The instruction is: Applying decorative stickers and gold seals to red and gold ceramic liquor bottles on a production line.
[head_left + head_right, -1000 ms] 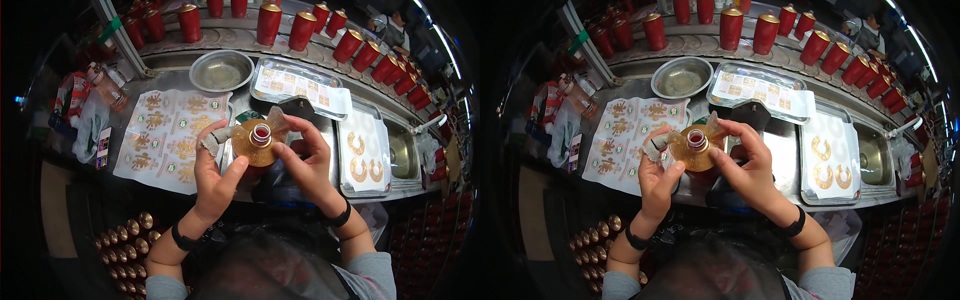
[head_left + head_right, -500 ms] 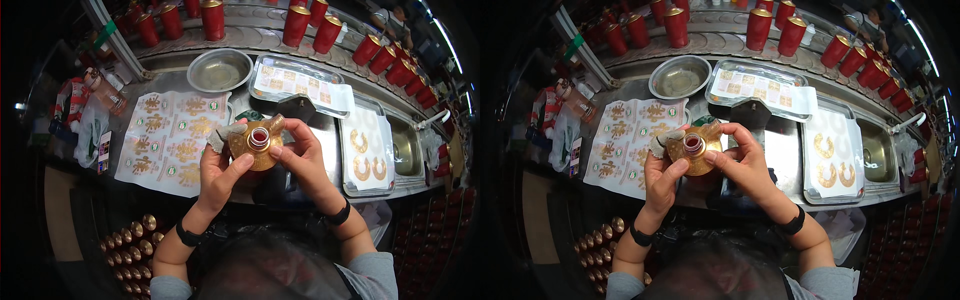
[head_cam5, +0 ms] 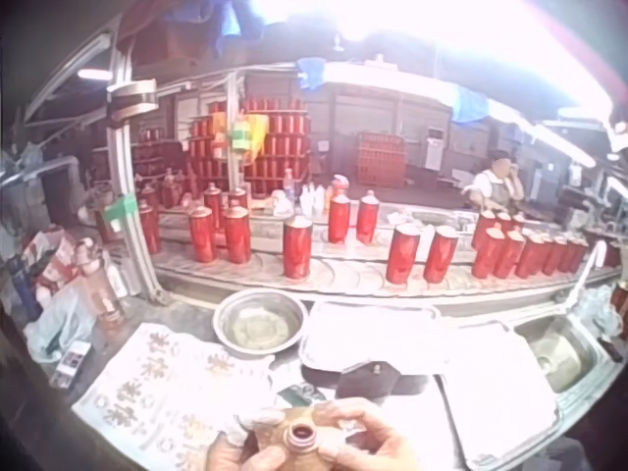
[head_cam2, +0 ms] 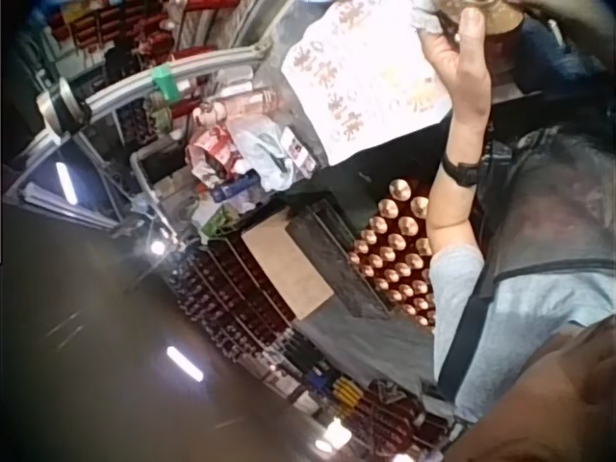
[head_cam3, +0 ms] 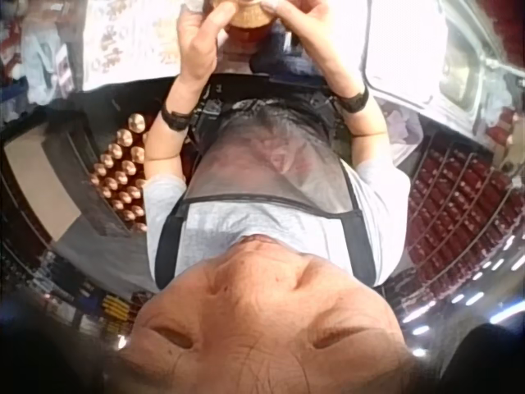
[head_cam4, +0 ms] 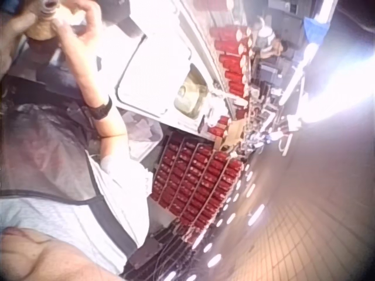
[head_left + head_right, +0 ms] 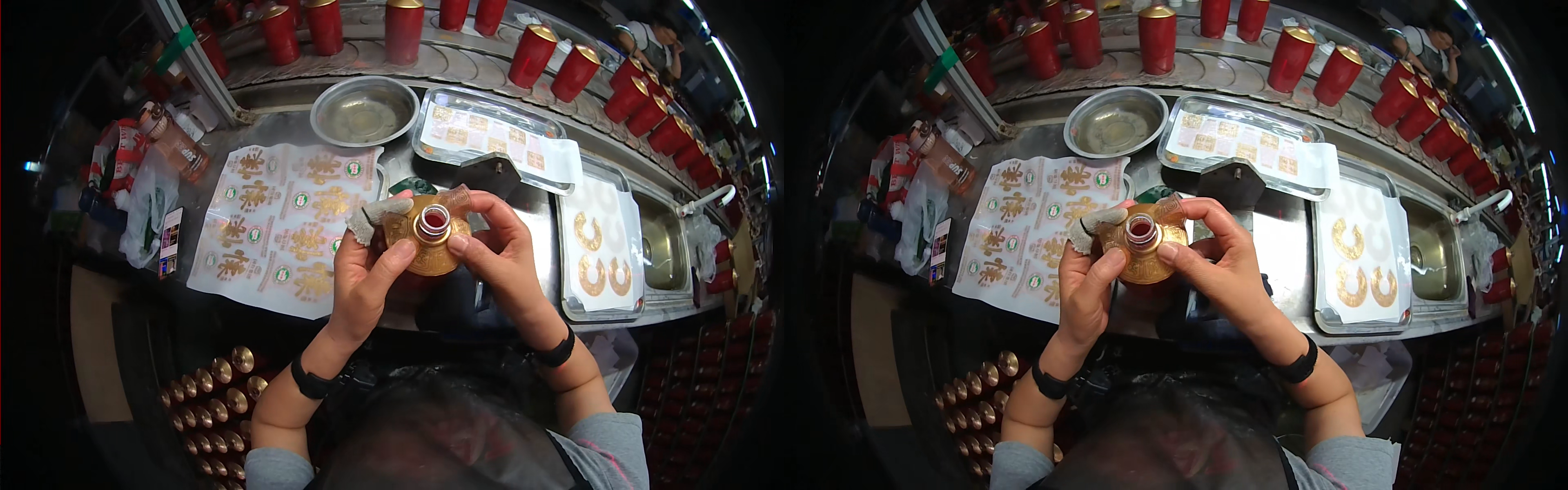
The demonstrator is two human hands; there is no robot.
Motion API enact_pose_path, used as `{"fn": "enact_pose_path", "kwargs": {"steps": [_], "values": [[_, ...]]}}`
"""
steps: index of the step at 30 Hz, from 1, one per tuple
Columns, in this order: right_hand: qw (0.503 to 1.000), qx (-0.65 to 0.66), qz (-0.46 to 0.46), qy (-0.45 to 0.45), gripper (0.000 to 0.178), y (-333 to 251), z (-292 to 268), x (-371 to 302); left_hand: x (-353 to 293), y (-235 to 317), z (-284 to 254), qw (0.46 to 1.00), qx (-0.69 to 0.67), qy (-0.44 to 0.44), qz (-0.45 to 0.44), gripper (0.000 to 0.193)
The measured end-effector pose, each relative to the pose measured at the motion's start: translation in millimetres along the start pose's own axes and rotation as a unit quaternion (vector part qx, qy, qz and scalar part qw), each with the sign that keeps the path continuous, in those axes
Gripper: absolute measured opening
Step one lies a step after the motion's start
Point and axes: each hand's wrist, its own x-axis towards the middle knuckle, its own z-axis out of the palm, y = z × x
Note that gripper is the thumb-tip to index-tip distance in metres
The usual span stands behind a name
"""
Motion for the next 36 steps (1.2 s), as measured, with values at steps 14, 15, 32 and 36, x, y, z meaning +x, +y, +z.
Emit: {"fn": "enact_pose_path", "kwargs": {"steps": [14,15,32,36], "values": [[0.999,-0.025,0.039,0.001,0.038,-6.9,-0.9,2.2,0.2,-0.5,0.0,1.000,-0.022,0.005,0.000,0.047],[0.999,-0.025,0.038,0.003,0.038,-7.5,0.1,3.2,0.9,-0.2,-0.9,1.000,-0.022,0.003,-0.001,0.047],[0.999,-0.034,0.036,-0.002,0.040,-4.9,-5.4,2.9,1.3,-2.6,1.6,1.000,-0.018,-0.006,0.005,0.050],[0.999,-0.039,0.028,0.001,0.042,-0.3,-8.0,5.0,3.8,-5.0,3.1,1.000,-0.016,0.000,0.005,0.050]]}}
